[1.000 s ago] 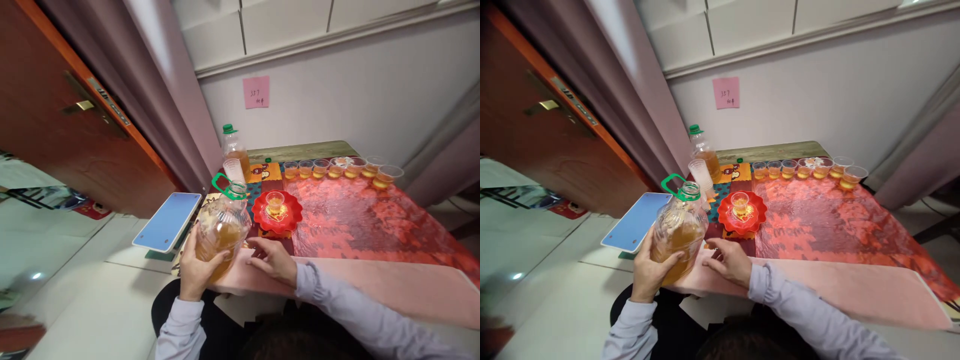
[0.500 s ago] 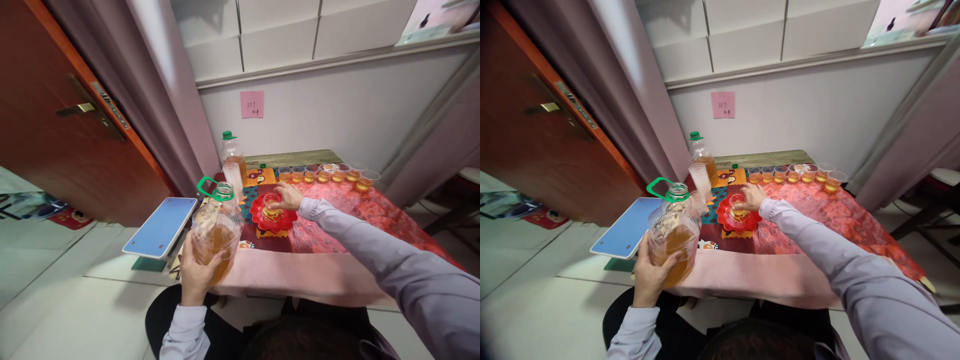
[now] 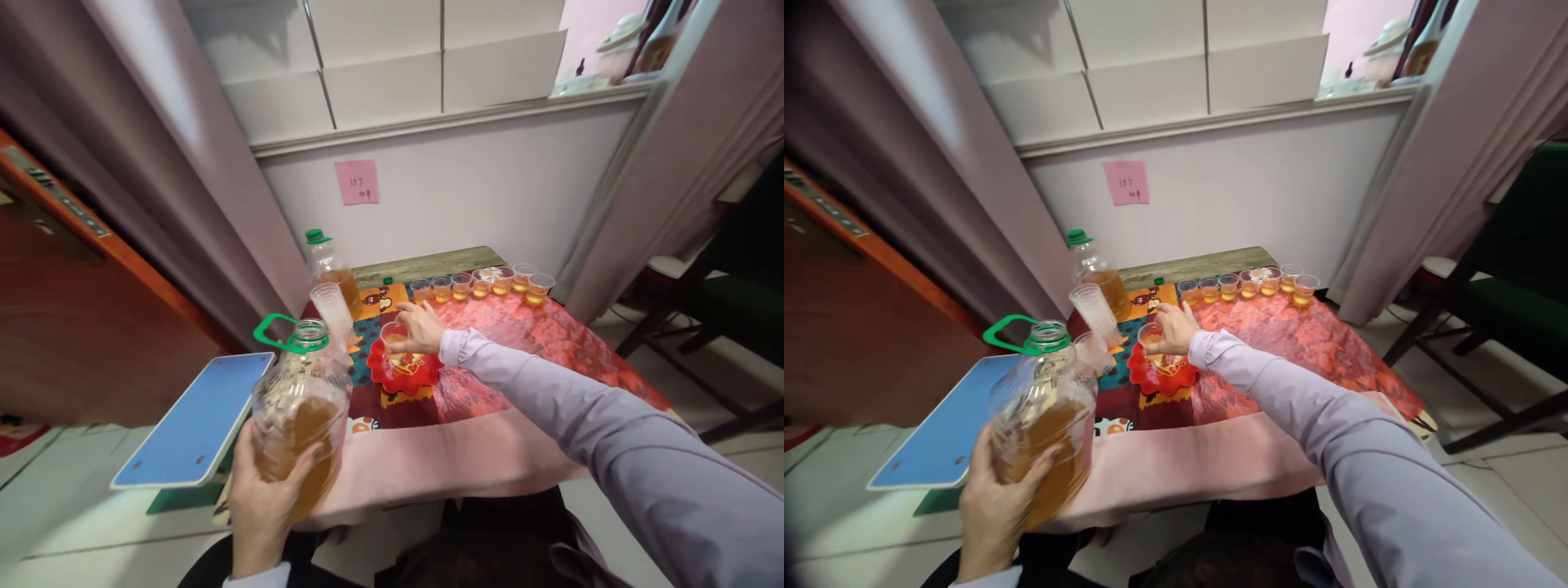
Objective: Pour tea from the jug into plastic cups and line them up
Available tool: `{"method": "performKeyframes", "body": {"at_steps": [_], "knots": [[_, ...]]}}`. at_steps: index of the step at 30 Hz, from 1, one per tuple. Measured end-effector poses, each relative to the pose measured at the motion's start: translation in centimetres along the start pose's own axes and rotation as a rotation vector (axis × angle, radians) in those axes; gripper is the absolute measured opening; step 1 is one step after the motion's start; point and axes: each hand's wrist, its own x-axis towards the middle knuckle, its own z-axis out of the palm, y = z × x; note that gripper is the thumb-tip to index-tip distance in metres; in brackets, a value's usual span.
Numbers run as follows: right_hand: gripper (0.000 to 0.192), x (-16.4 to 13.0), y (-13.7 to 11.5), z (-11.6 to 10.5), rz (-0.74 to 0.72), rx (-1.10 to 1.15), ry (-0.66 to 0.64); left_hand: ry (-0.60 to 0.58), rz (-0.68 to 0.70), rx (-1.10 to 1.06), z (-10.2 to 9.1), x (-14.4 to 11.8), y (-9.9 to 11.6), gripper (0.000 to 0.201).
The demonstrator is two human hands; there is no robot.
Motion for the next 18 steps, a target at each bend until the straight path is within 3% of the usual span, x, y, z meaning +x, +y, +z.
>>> {"method": "performKeyframes", "body": {"at_steps": [4, 11, 18], "knots": [[0.058, -0.2, 3.7, -2.7, 0.124, 0.098, 0.093, 0.012, -0.03, -0.032, 0.1, -0.1, -0.2, 0.113], [0.058, -3.3, 16.3, -7.7, 0.358, -0.226, 0.232, 0.015, -0.053, 0.011, 0.4, 0.3, -0.7, 0.116], [0.059, -6.4, 25.6, -8.8, 0.653, -0.384, 0.26, 0.006, -0.122, 0.094, 0.3, 0.4, -0.8, 0.119]]}}
